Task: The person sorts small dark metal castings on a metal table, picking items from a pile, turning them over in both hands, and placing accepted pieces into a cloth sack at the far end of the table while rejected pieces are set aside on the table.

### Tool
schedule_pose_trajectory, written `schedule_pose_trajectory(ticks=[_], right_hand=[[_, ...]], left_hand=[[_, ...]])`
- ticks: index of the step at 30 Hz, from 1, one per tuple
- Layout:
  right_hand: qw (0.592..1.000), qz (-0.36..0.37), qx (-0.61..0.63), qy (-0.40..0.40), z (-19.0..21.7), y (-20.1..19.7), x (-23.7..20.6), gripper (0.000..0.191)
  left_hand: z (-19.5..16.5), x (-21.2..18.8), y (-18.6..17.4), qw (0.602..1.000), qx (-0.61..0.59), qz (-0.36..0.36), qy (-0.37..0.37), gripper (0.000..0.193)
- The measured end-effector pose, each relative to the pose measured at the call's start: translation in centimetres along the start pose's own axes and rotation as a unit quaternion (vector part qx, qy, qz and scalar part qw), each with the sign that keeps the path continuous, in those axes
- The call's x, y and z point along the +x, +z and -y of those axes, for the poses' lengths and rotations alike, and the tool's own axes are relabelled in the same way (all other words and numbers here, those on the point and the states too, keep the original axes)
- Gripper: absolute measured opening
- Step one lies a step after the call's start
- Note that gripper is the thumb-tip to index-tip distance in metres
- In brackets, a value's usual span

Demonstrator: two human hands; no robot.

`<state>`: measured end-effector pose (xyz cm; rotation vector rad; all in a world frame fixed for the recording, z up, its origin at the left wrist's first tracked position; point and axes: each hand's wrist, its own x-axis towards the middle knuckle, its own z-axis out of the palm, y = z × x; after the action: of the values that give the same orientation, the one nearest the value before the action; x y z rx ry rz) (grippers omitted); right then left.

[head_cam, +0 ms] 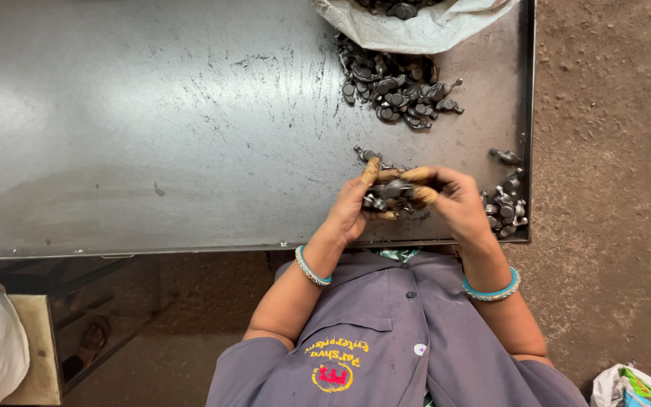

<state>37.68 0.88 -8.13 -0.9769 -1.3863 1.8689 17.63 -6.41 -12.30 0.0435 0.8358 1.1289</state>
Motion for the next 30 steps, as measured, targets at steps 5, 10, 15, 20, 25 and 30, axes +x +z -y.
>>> schedule_pose_trajectory(ticks=[5, 10, 15, 20, 25, 30], right_hand=[[0.915, -0.088, -0.378, -0.109, 2.5, 2.6, -0.5, 0.026], [0.798, -0.082, -0.577, -0.153, 1.8, 5.2, -1.6, 0.054], [0.890, -0.118, -0.441, -0.012, -0.5, 4.1, -1.2, 0.045], [0.992, -0.060, 0.098, 0.058, -1.1, 0.0, -0.4, 0.037], [0.924, -0.095, 0.334, 0.160, -1.7, -2.2, -0.4, 0.026], [0.925, -0.093, 0.333, 0.160, -1.7, -2.3, -0.4, 0.026]], left_hand=[[-0.3, 0.2, -1.5, 0.999, -0.038, 0.004, 0.037, 0.036], [-1.5, -0.3, -3.7, 0.993, 0.050, -0.051, 0.097, 0.030], [-1.6, -0.6, -4.1, 0.984, 0.135, -0.056, 0.105, 0.030], [-0.6, 0.1, -3.5, 0.974, 0.180, -0.067, 0.120, 0.030], [0.3, 1.0, -2.5, 0.978, 0.164, -0.058, 0.114, 0.030], [1.0, 1.5, -1.3, 0.989, 0.113, -0.015, 0.095, 0.030]])
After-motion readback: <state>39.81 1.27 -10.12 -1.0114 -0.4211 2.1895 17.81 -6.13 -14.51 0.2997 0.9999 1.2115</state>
